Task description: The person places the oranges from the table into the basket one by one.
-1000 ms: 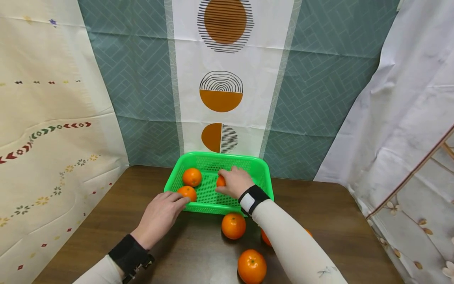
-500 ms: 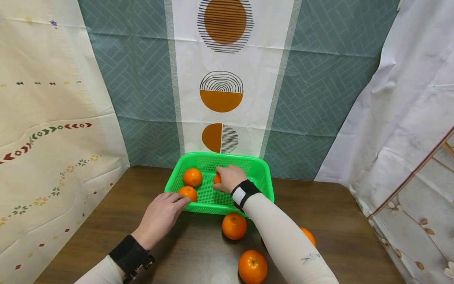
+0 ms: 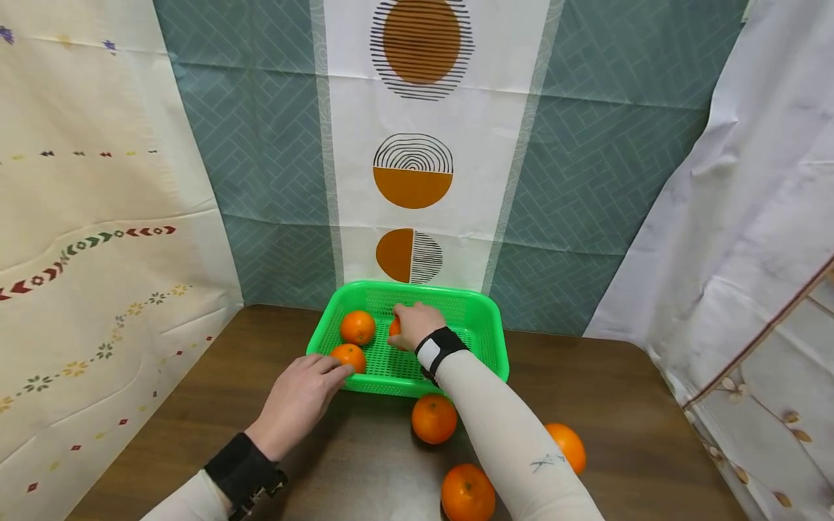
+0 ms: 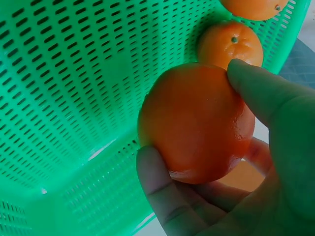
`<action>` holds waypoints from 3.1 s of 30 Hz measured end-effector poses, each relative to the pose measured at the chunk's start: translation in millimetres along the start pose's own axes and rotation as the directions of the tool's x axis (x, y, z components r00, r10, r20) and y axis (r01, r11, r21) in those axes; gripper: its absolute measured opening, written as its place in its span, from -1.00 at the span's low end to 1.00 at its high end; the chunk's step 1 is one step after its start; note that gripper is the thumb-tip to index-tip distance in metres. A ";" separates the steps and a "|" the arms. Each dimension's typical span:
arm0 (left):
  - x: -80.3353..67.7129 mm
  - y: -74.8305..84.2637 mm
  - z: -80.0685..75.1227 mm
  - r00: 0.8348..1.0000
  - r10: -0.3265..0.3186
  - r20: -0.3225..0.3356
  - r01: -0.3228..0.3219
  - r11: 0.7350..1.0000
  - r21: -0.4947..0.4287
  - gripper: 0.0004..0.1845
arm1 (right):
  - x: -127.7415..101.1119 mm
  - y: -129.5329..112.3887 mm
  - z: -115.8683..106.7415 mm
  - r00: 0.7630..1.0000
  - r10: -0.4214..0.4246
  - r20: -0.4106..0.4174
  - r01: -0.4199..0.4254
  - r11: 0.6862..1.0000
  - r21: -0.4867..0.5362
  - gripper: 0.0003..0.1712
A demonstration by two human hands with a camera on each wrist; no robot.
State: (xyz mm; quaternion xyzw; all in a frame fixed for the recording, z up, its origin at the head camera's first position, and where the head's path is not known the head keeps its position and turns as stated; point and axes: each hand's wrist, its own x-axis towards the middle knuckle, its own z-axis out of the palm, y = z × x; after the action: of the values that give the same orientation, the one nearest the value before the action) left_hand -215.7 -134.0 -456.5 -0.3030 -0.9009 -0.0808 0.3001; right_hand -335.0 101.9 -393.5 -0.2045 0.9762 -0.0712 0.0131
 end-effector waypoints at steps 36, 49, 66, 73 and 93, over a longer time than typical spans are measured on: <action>2.8 1.7 0.7 1.000 -0.015 0.021 0.016 1.000 -0.015 -0.69 | 38.2 0.9 14.5 0.999 0.025 0.027 -0.026 0.999 0.032 -0.45; 1.6 -0.2 0.6 1.000 -0.015 0.017 0.015 1.000 -0.006 -0.72 | 36.4 -5.4 12.2 0.997 0.038 0.064 -0.041 0.999 0.031 -0.42; 2.0 -1.2 0.3 0.999 -0.020 0.026 0.020 1.000 0.000 -0.69 | 41.9 -5.9 23.0 0.997 0.028 0.068 -0.031 0.999 0.043 -0.39; 1.9 -0.9 0.1 1.000 -0.017 0.021 0.017 1.000 -0.003 -0.69 | 39.2 -7.0 20.1 0.996 0.032 0.079 -0.036 0.998 0.045 -0.38; 2.6 -0.9 2.0 1.000 -0.019 0.020 0.019 1.000 -0.004 -0.69 | 23.3 -16.2 5.6 0.997 0.031 0.072 -0.034 0.999 0.041 -0.33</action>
State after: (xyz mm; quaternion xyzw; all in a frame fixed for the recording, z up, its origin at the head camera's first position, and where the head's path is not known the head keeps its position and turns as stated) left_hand -219.0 -132.8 -456.6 -0.2959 -0.9065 -0.0825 0.2896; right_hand -349.7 77.1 -396.6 -0.1908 0.9765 -0.0844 0.0536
